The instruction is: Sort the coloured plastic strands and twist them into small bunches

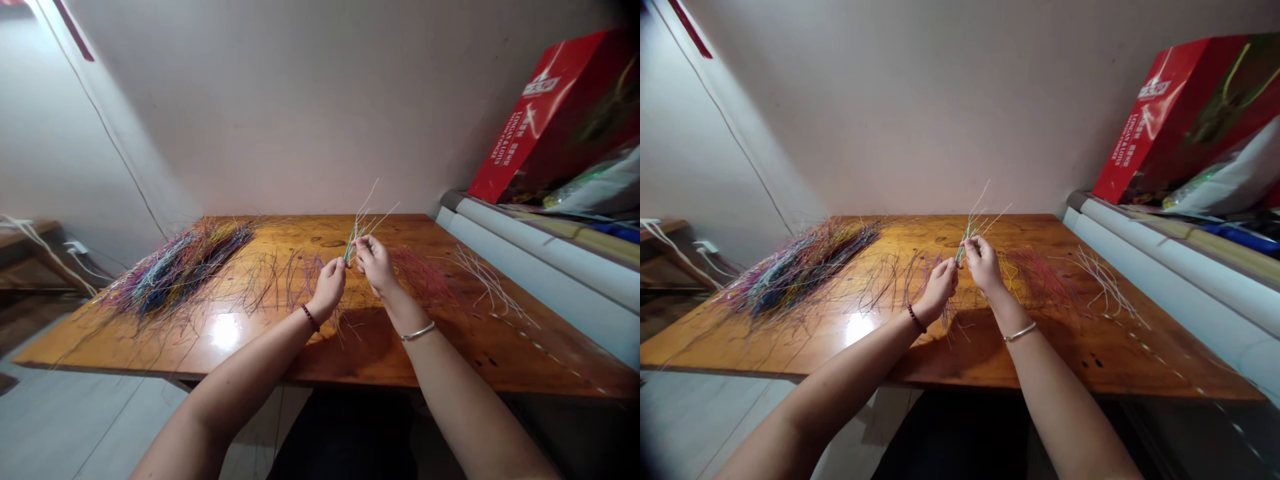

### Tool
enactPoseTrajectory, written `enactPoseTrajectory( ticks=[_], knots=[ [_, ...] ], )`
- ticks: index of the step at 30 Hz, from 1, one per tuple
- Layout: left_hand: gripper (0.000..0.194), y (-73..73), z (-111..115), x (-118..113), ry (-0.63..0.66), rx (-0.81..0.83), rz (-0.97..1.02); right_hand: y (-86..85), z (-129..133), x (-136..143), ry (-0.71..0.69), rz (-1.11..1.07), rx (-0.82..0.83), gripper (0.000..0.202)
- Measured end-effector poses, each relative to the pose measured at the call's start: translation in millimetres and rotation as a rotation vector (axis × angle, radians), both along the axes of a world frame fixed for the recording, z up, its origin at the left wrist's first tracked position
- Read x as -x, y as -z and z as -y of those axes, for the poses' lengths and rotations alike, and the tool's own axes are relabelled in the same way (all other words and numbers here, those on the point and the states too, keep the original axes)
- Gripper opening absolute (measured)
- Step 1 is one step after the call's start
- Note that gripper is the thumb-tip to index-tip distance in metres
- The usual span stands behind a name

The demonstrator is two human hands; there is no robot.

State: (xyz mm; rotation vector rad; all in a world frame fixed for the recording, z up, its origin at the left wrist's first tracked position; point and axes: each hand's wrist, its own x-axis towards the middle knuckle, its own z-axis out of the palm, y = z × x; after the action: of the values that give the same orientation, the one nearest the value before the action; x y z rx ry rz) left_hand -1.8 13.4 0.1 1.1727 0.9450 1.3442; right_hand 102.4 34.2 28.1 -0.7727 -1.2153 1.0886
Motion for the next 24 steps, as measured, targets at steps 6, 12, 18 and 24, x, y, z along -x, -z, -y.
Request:
enactPoseTrajectory(
  ticks=[6,12,18,24],
  knots=[
    [0.036,-4.0,0.6,0.6,0.071,0.084,0.159,-13.4,7.5,-7.1,0.011,-0.199,-0.052,0.035],
    [0.036,-3.2,-2.3,1.8,0.025,0.116,0.198,-18.2,2.6,-22.2,0.102,-0.267,-0.072,0.037],
    [0.034,-1.8,-5.3,4.2,0.049,0.194,0.254,-22.5,-3.7,-52.3,-0.027,-0.392,-0.026,0.035],
    [0.026,-2.9,-10.0,9.3,0.041,0.298,0.362,-26.7,3.7,-74.6,-0.058,-0.484,-0.095,0.023]
  ],
)
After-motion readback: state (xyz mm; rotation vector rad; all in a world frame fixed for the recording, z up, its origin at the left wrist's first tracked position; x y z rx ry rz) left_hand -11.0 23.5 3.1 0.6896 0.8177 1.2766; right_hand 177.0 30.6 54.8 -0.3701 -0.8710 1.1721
